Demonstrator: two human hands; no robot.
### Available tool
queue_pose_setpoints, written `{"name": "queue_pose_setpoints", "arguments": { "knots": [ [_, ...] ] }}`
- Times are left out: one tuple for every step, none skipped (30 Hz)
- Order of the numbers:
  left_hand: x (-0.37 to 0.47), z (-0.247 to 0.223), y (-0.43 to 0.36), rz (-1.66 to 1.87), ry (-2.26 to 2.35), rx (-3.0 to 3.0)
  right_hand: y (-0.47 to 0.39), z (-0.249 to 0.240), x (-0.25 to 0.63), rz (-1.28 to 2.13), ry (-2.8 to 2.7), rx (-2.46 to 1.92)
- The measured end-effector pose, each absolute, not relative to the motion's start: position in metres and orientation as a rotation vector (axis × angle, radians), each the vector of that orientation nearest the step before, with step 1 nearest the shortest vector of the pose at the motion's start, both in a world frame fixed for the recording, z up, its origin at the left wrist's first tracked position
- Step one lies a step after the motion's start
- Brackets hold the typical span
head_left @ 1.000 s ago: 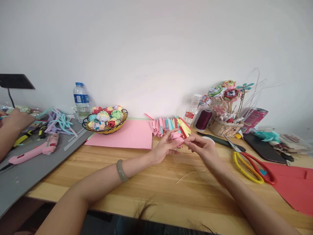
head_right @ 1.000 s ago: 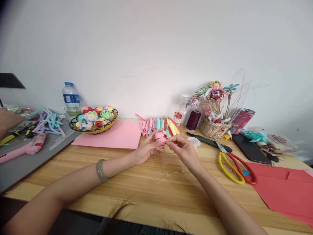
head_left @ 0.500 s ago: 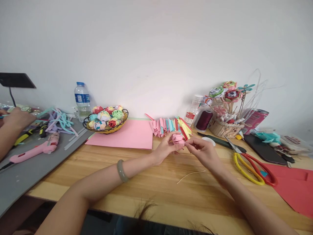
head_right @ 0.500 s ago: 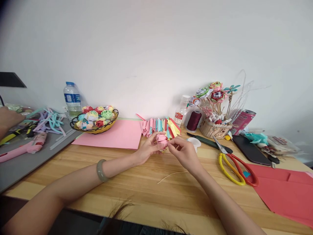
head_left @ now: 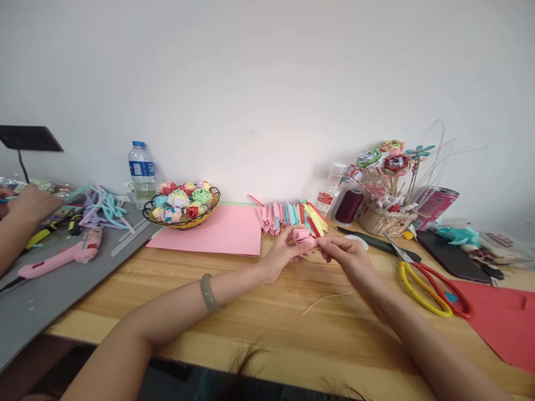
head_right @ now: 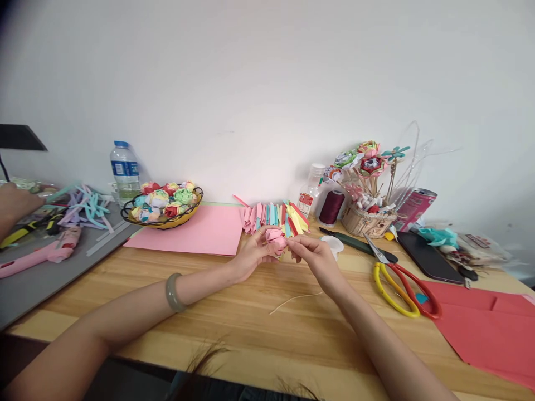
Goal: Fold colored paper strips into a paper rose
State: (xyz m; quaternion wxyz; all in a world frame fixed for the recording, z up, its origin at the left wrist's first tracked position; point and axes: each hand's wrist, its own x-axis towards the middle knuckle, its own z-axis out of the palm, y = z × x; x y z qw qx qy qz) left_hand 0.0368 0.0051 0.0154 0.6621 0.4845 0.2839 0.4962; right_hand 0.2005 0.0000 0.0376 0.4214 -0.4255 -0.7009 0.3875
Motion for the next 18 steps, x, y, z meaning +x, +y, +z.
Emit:
{"name": "queue_pose_setpoints", "arguments": {
  "knots": [
    [0.036, 0.016, 0.005, 1.119, 0.640, 1.089, 0.001, 0.036, 0.202, 1.011, -1.744, -1.058],
    [0.036, 0.016, 0.005, 1.114, 0.637, 1.084, 0.003, 0.035, 0.203, 1.048, -1.733, -1.048],
    [0.036, 0.016, 0.005, 1.109, 0.633, 1.080, 0.004, 0.035, 0.204, 1.085, -1.721, -1.039],
    [0.036, 0.017, 0.005, 1.104, 0.629, 1.076, 0.005, 0.034, 0.205, 1.120, -1.708, -1.033],
    [0.036, 0.017, 0.005, 1.100, 0.623, 1.075, 0.006, 0.034, 0.205, 1.154, -1.689, -1.030],
    [0.035, 0.017, 0.005, 1.097, 0.616, 1.078, 0.007, 0.034, 0.206, 1.187, -1.665, -1.032],
    [0.035, 0.017, 0.005, 1.095, 0.609, 1.082, 0.007, 0.034, 0.207, 1.215, -1.643, -1.038],
    [0.035, 0.017, 0.005, 1.093, 0.603, 1.087, 0.008, 0.034, 0.208, 1.234, -1.630, -1.047],
    [0.035, 0.016, 0.005, 1.092, 0.600, 1.090, 0.008, 0.035, 0.209, 1.241, -1.631, -1.056],
    [0.036, 0.016, 0.005, 1.091, 0.599, 1.091, 0.008, 0.036, 0.209, 1.229, -1.649, -1.067],
    [0.036, 0.016, 0.006, 1.091, 0.600, 1.089, 0.007, 0.037, 0.209, 1.198, -1.680, -1.080],
    [0.036, 0.016, 0.006, 1.091, 0.603, 1.087, 0.006, 0.039, 0.209, 1.152, -1.719, -1.093],
    [0.036, 0.015, 0.006, 1.090, 0.607, 1.087, 0.005, 0.041, 0.208, 1.098, -1.757, -1.105],
    [0.036, 0.015, 0.006, 1.088, 0.615, 1.091, 0.003, 0.043, 0.207, 1.041, -1.790, -1.117],
    [0.036, 0.015, 0.005, 1.088, 0.628, 1.099, 0.002, 0.044, 0.205, 0.977, -1.820, -1.129],
    [0.037, 0.016, 0.005, 1.086, 0.643, 1.107, 0.000, 0.045, 0.203, 0.904, -1.849, -1.137],
    [0.037, 0.016, 0.005, 1.087, 0.660, 1.116, -0.001, 0.045, 0.201, 0.816, -1.880, -1.141],
    [0.037, 0.016, 0.004, 1.090, 0.677, 1.121, -0.002, 0.044, 0.198, 0.702, -1.912, -1.139]
  ]
}}
